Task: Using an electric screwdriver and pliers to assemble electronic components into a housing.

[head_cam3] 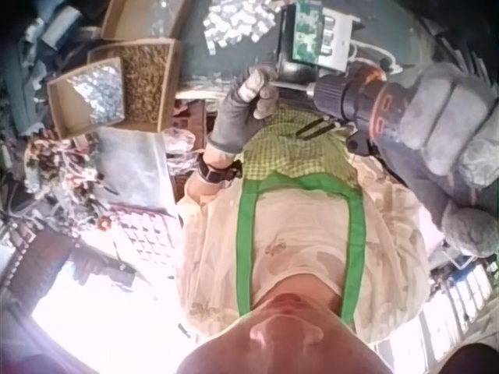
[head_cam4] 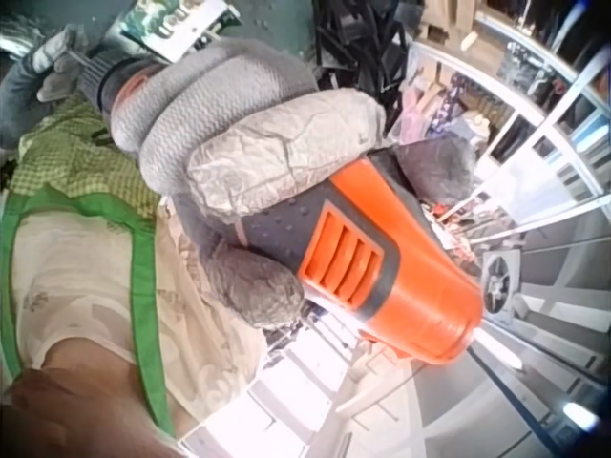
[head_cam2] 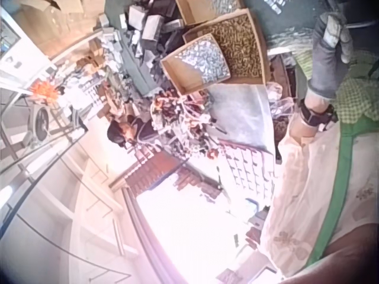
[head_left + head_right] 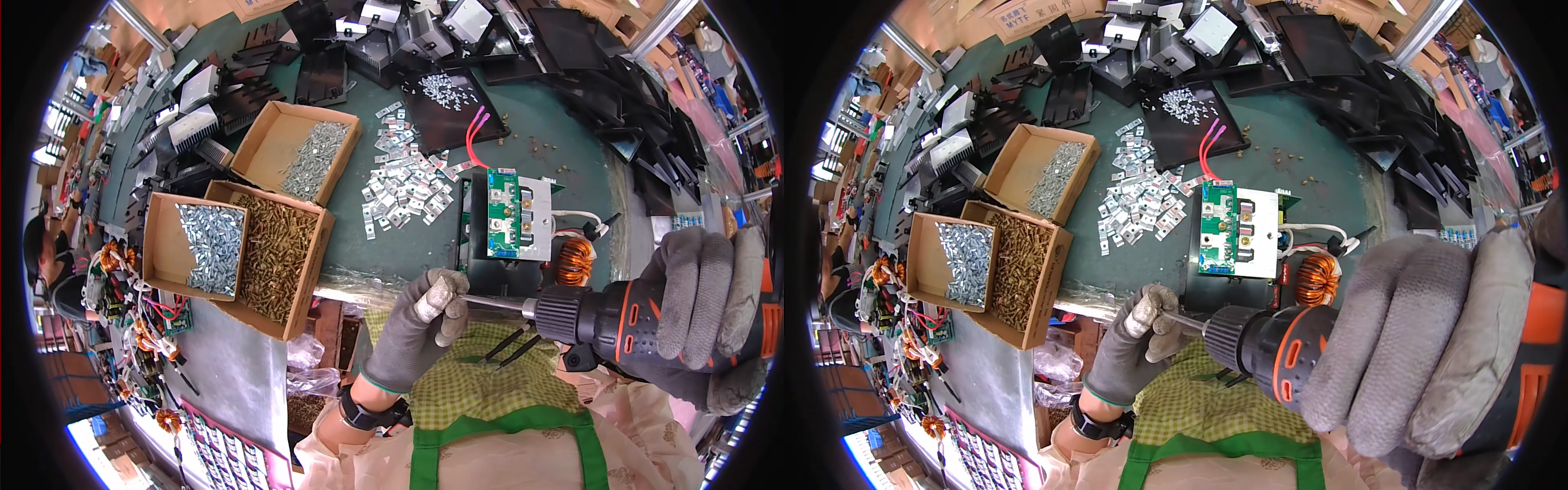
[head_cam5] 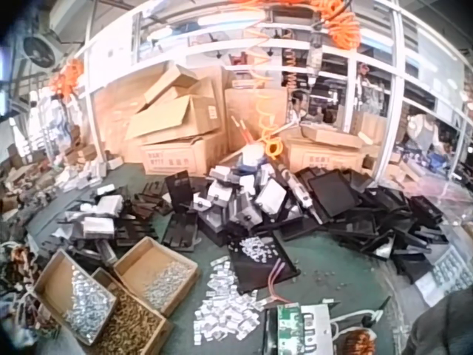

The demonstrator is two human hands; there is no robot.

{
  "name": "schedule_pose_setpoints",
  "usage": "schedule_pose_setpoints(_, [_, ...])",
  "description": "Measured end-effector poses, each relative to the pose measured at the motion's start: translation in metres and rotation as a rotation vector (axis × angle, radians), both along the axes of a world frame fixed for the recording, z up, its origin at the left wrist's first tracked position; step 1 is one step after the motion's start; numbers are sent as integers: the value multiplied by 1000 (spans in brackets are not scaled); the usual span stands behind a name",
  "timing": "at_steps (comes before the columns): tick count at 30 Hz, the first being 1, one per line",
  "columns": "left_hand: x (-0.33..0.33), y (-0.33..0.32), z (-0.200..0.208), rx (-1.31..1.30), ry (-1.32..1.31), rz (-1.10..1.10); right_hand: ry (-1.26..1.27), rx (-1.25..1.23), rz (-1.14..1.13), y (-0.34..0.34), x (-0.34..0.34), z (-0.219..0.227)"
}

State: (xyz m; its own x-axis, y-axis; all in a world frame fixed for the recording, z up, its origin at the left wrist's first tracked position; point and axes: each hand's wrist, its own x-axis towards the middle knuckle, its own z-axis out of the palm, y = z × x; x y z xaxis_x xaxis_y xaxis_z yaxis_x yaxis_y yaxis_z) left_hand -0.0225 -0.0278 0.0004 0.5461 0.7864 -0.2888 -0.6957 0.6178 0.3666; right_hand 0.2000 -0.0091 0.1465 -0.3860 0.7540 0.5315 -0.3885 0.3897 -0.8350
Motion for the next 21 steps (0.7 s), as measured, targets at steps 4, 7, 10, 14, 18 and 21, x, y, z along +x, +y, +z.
schedule_pose_setpoints(4, [-1,-1,0,-13,-37,-40,30,55,80,10,-2,-3])
schedule_pose_setpoints(7, [-1,0,1,-62,-57,-51,128,173,19,3,-7,-8])
schedule_pose_setpoints(10, [0,1,4,110,22,-58,159,201,-92,-3,-6,-12])
schedule_pose_setpoints(14, [7,-3,18,165,487,-50,61,113,-82,-5,5,-6])
schedule_pose_setpoints(18, [10,9,25,237,752,65,96,15,-198,-4,26,15])
schedule_pose_setpoints(21, [8,34,18,243,854,136,90,86,-292,17,62,19])
